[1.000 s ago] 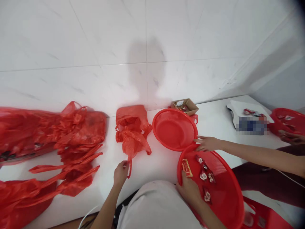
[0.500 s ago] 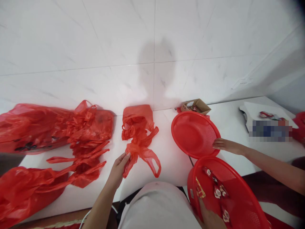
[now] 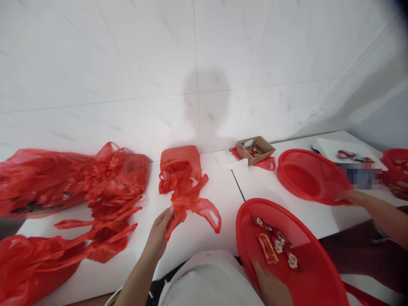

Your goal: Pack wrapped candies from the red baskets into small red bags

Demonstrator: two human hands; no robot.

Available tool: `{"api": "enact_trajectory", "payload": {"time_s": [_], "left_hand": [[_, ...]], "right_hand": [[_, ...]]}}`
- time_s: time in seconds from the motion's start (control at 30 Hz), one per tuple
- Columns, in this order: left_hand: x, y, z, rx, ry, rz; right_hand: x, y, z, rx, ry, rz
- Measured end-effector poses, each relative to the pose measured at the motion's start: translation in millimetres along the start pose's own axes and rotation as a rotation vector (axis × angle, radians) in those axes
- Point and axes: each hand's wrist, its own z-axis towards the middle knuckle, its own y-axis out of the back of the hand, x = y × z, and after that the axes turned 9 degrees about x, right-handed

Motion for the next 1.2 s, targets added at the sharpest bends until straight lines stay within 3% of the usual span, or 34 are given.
{"api": "enact_trajectory", "payload": {"time_s": [0.1,0.17,0.27,0.33,0.4,0.5,0.63,0.73,0.8,0.87,0.93,1.0,1.1,1.2], "left_hand": [[1,-2.7,-4,-0.017,-0.018,-0.019],[3,-2.5,-8,-0.026,-0.02,-0.047],[7,-1.5,-15,-0.026,-0.006,-0.072],[11,-2.7,-20,-0.028,0.012,-0.077],[15,-6.1,-24,-0.038,0.032,-0.101],[21,-13.4,-30,-0.024,0.079,-0.219],[19,-15.2,-42,0.137,0.202,-0.358],[12,-0.4,-49,0.207,0.266,-0.215],[11,20.0,-49,0.166,0.223,0.013],[16,46.8,-43,0.017,0.111,0.308],[26,73.8,-32,-0.202,-0.013,0.553],[35,91.7,-22,-0.339,-0.079,0.632],[35,86.0,-20,-0.36,-0.13,0.645],[21,43.6,-37,-0.408,-0.302,0.895]], "right_hand": [[2,6,73,0.052,-0.016,-0.131],[6,22,107,-0.037,0.002,-0.16],[26,58,125,-0.282,0.139,-0.03],[50,80,121,-0.356,0.297,0.118],[81,92,112,-0.285,0.477,0.234],[125,87,104,-0.095,0.694,0.2],[157,66,120,0.062,0.726,0.082],[160,71,139,0.075,0.619,0.003],[153,80,149,0.034,0.556,-0.097],[142,89,156,0.014,0.499,-0.211],[128,92,159,0.056,0.44,-0.309],[115,90,160,0.136,0.405,-0.358],[105,84,157,0.244,0.386,-0.351],[108,78,149,0.285,0.377,-0.321]]}}
